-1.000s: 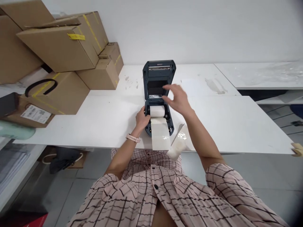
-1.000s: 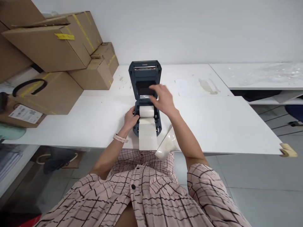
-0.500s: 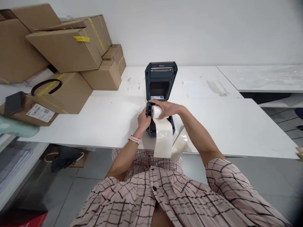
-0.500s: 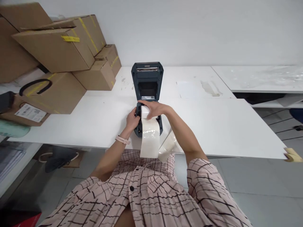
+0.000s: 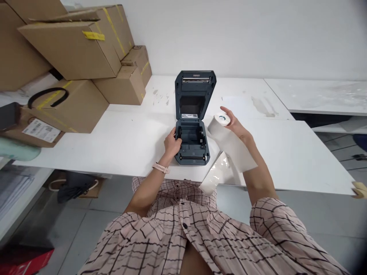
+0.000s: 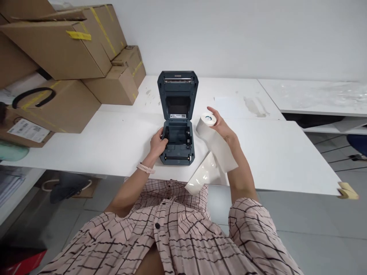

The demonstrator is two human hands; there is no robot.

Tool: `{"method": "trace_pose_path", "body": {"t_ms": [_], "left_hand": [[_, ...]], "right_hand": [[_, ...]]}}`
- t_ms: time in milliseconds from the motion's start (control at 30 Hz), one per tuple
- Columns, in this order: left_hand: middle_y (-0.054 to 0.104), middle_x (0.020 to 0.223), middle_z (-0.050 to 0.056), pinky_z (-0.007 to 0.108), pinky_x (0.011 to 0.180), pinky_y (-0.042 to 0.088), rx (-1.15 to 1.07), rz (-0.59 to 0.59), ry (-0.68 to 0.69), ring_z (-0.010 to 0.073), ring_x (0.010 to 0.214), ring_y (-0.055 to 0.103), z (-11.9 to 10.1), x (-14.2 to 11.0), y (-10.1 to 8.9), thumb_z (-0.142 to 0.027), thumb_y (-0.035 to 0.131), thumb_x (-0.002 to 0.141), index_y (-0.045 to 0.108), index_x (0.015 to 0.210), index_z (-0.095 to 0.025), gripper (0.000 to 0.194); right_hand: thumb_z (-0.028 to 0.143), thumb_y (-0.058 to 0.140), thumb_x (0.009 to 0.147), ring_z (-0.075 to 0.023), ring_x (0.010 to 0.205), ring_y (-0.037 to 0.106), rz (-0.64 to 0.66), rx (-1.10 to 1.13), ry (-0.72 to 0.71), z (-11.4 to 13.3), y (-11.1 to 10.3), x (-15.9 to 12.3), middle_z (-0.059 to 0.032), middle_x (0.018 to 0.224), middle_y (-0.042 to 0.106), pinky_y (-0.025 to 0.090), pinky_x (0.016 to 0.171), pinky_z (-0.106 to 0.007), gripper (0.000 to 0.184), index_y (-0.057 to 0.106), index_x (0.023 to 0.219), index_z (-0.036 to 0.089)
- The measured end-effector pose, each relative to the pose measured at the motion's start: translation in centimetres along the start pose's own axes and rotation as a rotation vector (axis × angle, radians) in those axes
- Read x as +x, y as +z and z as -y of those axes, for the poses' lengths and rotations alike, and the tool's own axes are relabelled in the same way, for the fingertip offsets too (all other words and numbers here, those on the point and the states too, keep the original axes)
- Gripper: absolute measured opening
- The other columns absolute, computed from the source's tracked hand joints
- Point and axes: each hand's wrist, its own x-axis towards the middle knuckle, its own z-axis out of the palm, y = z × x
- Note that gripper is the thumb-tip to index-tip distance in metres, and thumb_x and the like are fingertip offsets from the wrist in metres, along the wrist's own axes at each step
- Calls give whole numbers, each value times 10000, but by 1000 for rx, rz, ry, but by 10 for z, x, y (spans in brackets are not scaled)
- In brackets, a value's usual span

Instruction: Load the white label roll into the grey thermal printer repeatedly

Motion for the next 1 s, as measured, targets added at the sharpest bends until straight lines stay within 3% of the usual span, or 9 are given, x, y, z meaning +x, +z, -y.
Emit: {"method": "trace_pose_path", "body": {"t_ms": [133, 267, 400, 500, 600, 767, 1000], "left_hand": [[671, 1459, 46, 453, 1144, 495, -37, 7, 9, 291, 1313, 648, 2, 1, 1, -120, 568, 781, 522, 1533, -241, 763], [665, 1469, 38, 455, 1151, 486, -56, 0, 6, 291, 1322, 643, 6, 2, 2, -123, 583, 773, 516, 1539, -259, 781], [665, 1468, 41, 476, 1139, 493, -62, -3, 23, 295, 1315, 643, 7, 2, 2, -123, 584, 779, 531, 1528, -277, 766], [662, 1471, 58, 479, 1127, 500, -59, -1, 22, 303, 1303, 647, 7, 1, 1, -125, 583, 785, 534, 1527, -262, 756], [658, 1476, 45, 469, 1141, 491, -59, 3, 17, 297, 1308, 643, 9, 3, 2, -136, 588, 784, 513, 1541, -268, 772], [643, 1495, 49, 442, 1156, 481, -82, -6, 7, 292, 1338, 626, 13, 4, 4, -141, 594, 777, 491, 1560, -251, 798], [638, 1502, 55, 442, 1181, 462, -77, -15, 23, 281, 1358, 614, 12, 5, 5, -119, 577, 761, 513, 1543, -232, 793]], "right_hand": [[518, 883, 570, -371, 1403, 555, 18, -17, 43, -24, 24, 16, -184, 1553, 542, 436, 1194, -516, 1204, 346, 1593, 180], [430, 854, 639, -345, 1480, 492, 32, -1, 84, -29, 18, 3, -168, 1629, 473, 395, 1227, -555, 1170, 271, 1634, 234], [442, 768, 788, -321, 1537, 431, -68, 37, 94, -32, -13, -64, -87, 1645, 476, 374, 1248, -585, 887, 382, 1584, 375], [454, 740, 849, -352, 1563, 378, 27, -57, 220, -31, -28, -125, -47, 1657, 458, 340, 1268, -611, 742, 466, 1539, 421], [427, 767, 837, -342, 1603, 289, 123, -177, 239, -25, -24, -156, -6, 1703, 377, 253, 1318, -578, 770, 468, 1546, 413], [375, 791, 780, -340, 1602, 290, 204, -210, 236, -19, -2, -146, -27, 1684, 411, 273, 1314, -558, 742, 565, 1487, 355], [333, 822, 738, -325, 1621, 242, 271, -184, 173, -45, 2, -129, 6, 1708, 361, 269, 1303, -583, 762, 583, 1457, 410]]}}
